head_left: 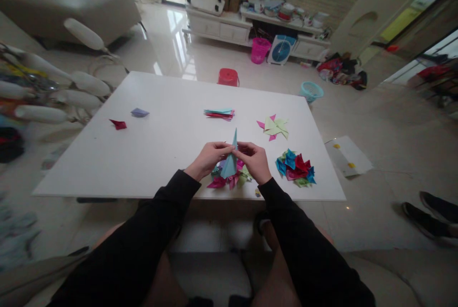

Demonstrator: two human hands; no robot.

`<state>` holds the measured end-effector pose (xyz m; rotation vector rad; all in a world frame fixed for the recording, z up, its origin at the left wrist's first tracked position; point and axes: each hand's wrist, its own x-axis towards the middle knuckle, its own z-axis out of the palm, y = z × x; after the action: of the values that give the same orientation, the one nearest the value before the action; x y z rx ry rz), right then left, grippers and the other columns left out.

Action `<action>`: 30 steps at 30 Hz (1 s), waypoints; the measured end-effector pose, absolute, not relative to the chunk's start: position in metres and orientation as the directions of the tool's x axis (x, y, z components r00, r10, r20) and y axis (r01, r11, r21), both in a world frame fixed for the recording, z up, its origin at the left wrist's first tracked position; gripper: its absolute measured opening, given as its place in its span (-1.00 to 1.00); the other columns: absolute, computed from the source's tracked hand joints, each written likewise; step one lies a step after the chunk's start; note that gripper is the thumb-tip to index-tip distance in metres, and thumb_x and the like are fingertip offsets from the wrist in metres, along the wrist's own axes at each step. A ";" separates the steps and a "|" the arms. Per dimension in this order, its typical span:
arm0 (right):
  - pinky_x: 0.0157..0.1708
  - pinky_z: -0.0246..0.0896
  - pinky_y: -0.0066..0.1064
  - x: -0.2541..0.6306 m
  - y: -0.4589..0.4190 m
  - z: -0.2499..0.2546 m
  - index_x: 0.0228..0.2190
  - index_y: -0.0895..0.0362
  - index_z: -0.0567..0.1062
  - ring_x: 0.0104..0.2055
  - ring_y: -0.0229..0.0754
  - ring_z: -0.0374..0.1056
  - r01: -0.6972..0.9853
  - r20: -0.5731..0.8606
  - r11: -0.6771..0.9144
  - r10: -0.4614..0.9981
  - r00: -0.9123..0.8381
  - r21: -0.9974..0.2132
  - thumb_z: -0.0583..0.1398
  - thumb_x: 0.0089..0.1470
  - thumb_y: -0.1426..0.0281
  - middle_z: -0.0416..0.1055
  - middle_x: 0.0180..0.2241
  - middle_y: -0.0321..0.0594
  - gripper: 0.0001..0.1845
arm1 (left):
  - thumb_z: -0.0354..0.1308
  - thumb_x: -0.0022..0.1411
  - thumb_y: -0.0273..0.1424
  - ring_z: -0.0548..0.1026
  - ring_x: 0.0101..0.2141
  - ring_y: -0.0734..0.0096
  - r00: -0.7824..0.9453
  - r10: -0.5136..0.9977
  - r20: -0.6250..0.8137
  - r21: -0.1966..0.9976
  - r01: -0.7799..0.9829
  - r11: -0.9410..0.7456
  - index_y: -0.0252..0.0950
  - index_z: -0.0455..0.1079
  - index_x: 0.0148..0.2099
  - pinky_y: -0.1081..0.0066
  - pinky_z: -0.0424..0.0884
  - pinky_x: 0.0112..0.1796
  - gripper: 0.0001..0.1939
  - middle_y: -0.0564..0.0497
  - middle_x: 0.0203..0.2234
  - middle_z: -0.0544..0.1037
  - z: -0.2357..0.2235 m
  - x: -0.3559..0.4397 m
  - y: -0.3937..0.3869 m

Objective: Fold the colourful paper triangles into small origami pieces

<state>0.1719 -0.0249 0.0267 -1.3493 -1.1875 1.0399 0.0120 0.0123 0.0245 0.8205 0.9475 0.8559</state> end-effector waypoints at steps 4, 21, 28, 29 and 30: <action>-0.18 0.44 -0.23 0.173 -0.024 0.027 -0.20 0.14 0.66 -0.28 -0.11 0.50 0.081 -0.012 -0.020 0.995 0.100 -0.996 0.50 -0.24 0.13 0.62 -0.30 -0.14 -0.45 | 0.59 -0.26 -0.21 0.33 -0.55 0.62 0.402 0.848 -0.345 0.822 -0.306 0.479 -0.40 0.52 -0.42 0.55 0.14 -0.53 -0.55 0.06 -0.56 0.46 0.027 0.011 0.011; -0.20 0.35 -0.30 0.176 -0.021 0.030 -0.41 0.13 0.63 -0.31 -0.15 0.45 -0.026 -0.027 -0.022 0.974 0.224 -0.999 0.39 -0.13 0.27 0.59 -0.40 -0.26 -0.78 | 0.42 0.00 -0.17 0.44 -0.42 0.50 0.325 0.904 -0.277 0.916 -0.194 0.351 -0.38 0.58 -0.27 0.47 0.34 -0.34 -0.63 0.00 -0.40 0.57 0.031 0.004 0.012; -0.23 0.35 -0.34 0.171 -0.024 0.036 -0.42 0.11 0.61 -0.31 -0.20 0.45 -0.009 0.033 0.035 0.992 0.124 -0.999 0.35 0.01 0.19 0.59 -0.35 -0.23 -0.77 | 0.40 0.04 -0.18 0.48 -0.40 0.40 0.278 0.934 -0.223 0.968 -0.053 0.247 -0.38 0.63 -0.22 0.42 0.36 -0.34 -0.63 -0.09 -0.38 0.64 0.029 0.002 0.012; -0.23 0.35 -0.34 0.170 -0.024 0.035 -0.43 0.11 0.60 -0.31 -0.20 0.45 -0.002 0.032 0.033 0.993 0.112 -0.999 0.37 -0.01 0.20 0.59 -0.34 -0.23 -0.78 | 0.40 0.04 -0.18 0.49 -0.39 0.39 0.303 0.930 -0.207 0.972 -0.046 0.231 -0.38 0.63 -0.22 0.42 0.37 -0.33 -0.64 -0.09 -0.37 0.65 0.028 0.002 0.012; -0.26 0.36 -0.34 0.170 -0.025 0.034 -0.44 0.11 0.58 -0.33 -0.20 0.45 0.005 0.025 0.025 0.994 0.109 -1.000 0.39 -0.05 0.21 0.58 -0.36 -0.24 -0.77 | 0.39 0.06 -0.17 0.50 -0.38 0.38 0.335 0.923 -0.192 0.975 -0.043 0.219 -0.37 0.64 -0.23 0.42 0.37 -0.32 -0.64 -0.09 -0.36 0.65 0.028 0.002 0.012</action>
<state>0.1697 -0.0246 0.0337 -1.2433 -1.1428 1.1082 0.0017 0.0119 0.0280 1.1400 0.9993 0.8512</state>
